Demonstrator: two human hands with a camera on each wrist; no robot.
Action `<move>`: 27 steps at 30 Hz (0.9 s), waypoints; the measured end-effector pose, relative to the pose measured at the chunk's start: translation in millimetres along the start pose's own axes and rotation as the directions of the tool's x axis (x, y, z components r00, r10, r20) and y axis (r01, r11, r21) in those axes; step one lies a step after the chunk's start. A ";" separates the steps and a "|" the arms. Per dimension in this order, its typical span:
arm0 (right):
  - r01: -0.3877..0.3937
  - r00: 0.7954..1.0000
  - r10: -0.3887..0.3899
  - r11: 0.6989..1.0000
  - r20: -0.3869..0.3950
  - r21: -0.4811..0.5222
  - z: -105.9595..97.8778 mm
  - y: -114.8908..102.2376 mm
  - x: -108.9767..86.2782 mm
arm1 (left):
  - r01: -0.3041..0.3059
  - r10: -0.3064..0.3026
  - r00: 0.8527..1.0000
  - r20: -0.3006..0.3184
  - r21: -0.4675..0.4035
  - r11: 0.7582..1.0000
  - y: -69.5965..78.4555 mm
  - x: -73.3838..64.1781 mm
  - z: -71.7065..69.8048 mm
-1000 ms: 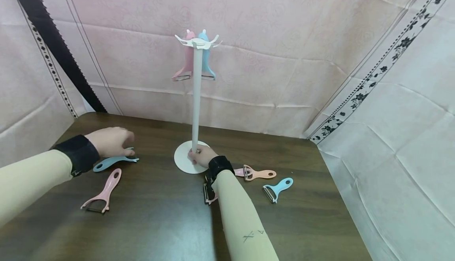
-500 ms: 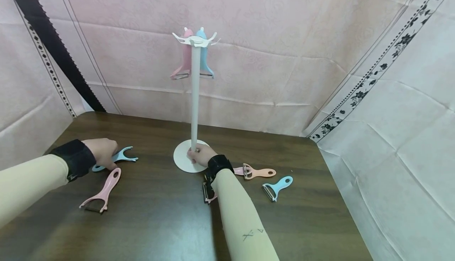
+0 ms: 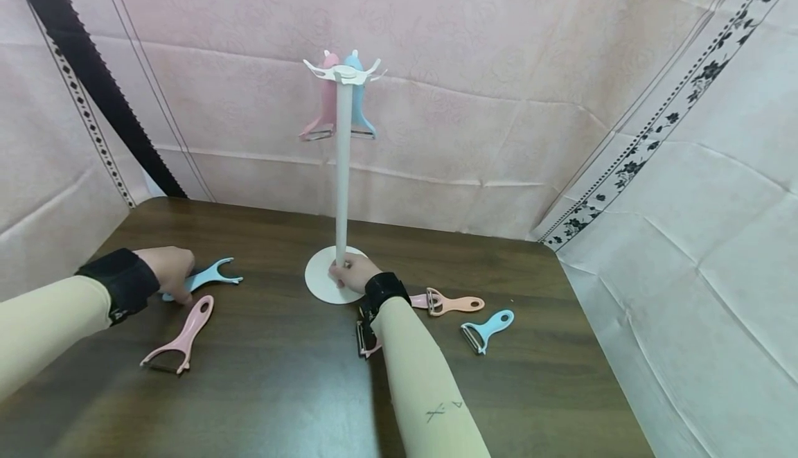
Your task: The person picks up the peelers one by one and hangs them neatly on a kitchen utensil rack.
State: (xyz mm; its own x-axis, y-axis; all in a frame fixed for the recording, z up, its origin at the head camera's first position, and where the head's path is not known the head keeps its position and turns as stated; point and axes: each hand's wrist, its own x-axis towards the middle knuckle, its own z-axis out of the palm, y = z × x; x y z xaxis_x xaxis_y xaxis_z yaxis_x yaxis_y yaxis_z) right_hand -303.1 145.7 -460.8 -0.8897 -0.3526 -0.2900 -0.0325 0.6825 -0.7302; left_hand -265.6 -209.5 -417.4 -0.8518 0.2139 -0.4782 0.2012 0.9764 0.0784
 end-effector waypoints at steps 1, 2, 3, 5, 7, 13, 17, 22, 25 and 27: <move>0.000 1.000 0.000 1.000 -0.002 -0.002 0.3 0.6 0.5 | 0.003 -0.003 1.000 0.002 -0.005 1.000 0.0 0.2 -0.2; 0.000 1.000 0.000 1.000 -0.005 -0.003 0.6 1.1 0.9 | 0.005 -0.005 1.000 0.002 -0.007 1.000 0.4 -0.5 -0.6; 0.001 1.000 -0.001 1.000 -0.007 -0.001 0.8 1.2 0.7 | 0.007 -0.007 1.000 0.003 -0.011 1.000 0.7 -1.1 -0.7; 0.008 1.000 -0.008 1.000 -0.010 -0.002 1.2 0.5 -0.4 | 0.001 -0.001 1.000 -0.010 -0.009 1.000 1.0 -3.3 -0.7; 0.010 1.000 -0.010 1.000 -0.010 0.001 1.0 -0.2 -1.7 | -0.017 0.017 1.000 -0.024 -0.010 1.000 1.0 -5.1 -0.4; 0.008 1.000 -0.008 1.000 -0.012 0.013 -0.1 -2.3 -5.3 | -0.090 0.087 0.993 -0.075 -0.042 0.995 -2.3 -5.7 -3.7; 0.007 1.000 -0.007 1.000 -0.012 0.012 0.1 -2.3 -4.8 | -0.114 0.103 0.988 -0.117 -0.096 0.989 -7.5 -1.3 -8.4; 0.010 1.000 -0.010 1.000 -0.017 -0.008 0.0 -3.0 -5.3 | -0.176 0.150 0.964 -0.218 -0.107 0.979 -6.1 -2.0 -18.8; 0.009 1.000 -0.009 1.000 -0.019 -0.014 0.7 -2.6 -5.0 | -0.214 0.176 0.947 -0.270 -0.118 0.970 -0.9 -5.3 -25.6; 0.007 1.000 -0.008 1.000 -0.020 -0.019 1.4 -2.1 -4.6 | -0.241 0.194 0.931 -0.308 -0.120 0.963 2.1 -6.4 -28.0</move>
State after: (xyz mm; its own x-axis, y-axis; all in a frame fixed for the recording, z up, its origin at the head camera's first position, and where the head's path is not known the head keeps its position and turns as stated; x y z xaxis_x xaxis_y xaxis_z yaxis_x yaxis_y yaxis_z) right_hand -298.4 144.9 -458.8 -0.8981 -0.3454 -0.2722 -0.0479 0.6922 -0.7201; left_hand -273.3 -208.0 -389.7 -0.9032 0.3980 -0.1606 0.3407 0.8924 0.2959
